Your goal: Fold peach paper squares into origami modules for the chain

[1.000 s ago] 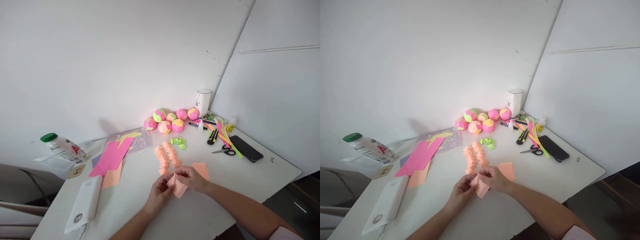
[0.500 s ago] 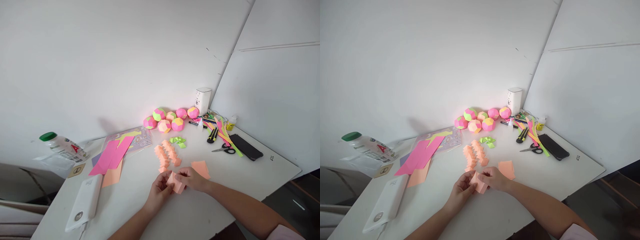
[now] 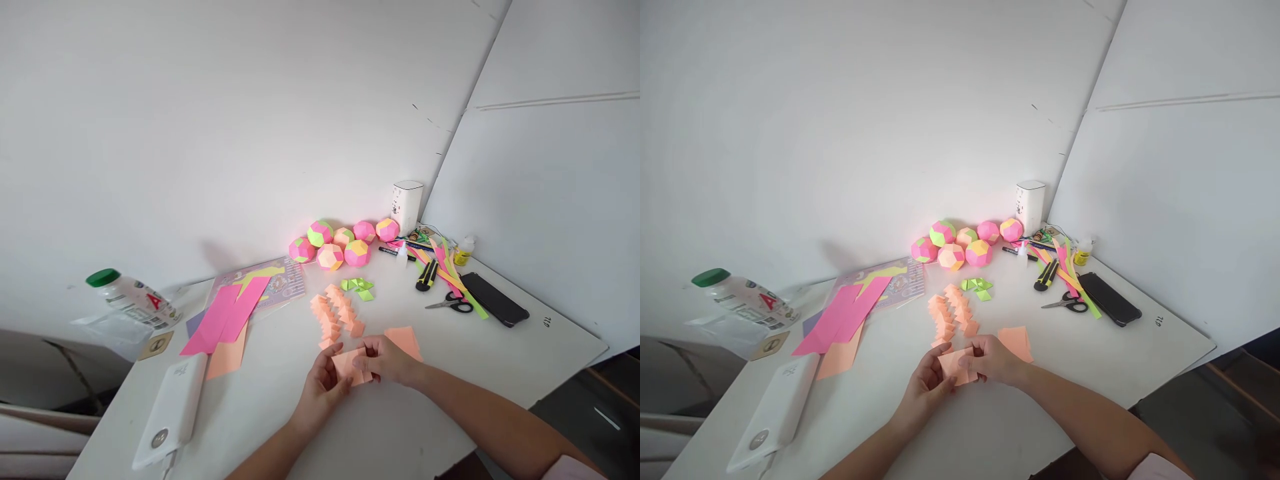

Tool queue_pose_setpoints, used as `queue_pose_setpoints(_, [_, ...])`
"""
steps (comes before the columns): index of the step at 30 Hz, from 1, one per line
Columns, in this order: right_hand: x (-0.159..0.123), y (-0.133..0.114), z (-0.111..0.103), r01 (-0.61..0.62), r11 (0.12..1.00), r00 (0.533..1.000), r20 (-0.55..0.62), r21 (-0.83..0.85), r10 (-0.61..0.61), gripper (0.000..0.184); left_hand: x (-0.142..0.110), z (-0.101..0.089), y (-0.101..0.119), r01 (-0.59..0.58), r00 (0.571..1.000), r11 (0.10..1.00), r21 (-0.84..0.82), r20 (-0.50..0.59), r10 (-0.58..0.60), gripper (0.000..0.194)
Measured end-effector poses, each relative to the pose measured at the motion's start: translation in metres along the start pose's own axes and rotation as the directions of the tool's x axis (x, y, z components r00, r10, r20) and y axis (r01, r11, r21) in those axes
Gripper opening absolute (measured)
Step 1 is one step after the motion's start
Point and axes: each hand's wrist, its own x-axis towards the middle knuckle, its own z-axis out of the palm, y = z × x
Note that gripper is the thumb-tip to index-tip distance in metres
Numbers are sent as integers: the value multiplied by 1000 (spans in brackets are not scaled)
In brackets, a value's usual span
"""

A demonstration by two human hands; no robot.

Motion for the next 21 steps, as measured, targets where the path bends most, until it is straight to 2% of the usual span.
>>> queue_pose_setpoints(2, [0,1,0,-19,1000,999,39,-9,19,25,1,-1,-3,-19,1000,999,-29,2,19,51])
queue_pose_setpoints(5, [-1,2,2,-22,1000,999,26,-17,23,24,3,-3,-6,-19,1000,998,-59,13,20,49])
queue_pose_setpoints(10, [-2,1,3,-8,999,1000,16,-31,9,21,4,-4,-3,-4,994,1000,-6,-114,4,50])
queue_pose_setpoints(12, [-1,2,4,-14,999,1000,4,-33,14,20,2,-2,0,-9,997,999,-34,-81,7,48])
queue_pose_setpoints(14, [-1,3,4,-22,999,1000,-15,-24,21,19,-1,0,1,-10,1000,999,-41,9,11,43])
queue_pose_setpoints(17, [-1,4,4,-49,998,998,-35,-29,48,20,-5,1,-1,-10,994,1000,29,111,7,33])
queue_pose_setpoints(21, [-1,4,4,-51,997,999,-11,-63,50,22,-5,-2,-5,-4,993,988,155,116,-14,32])
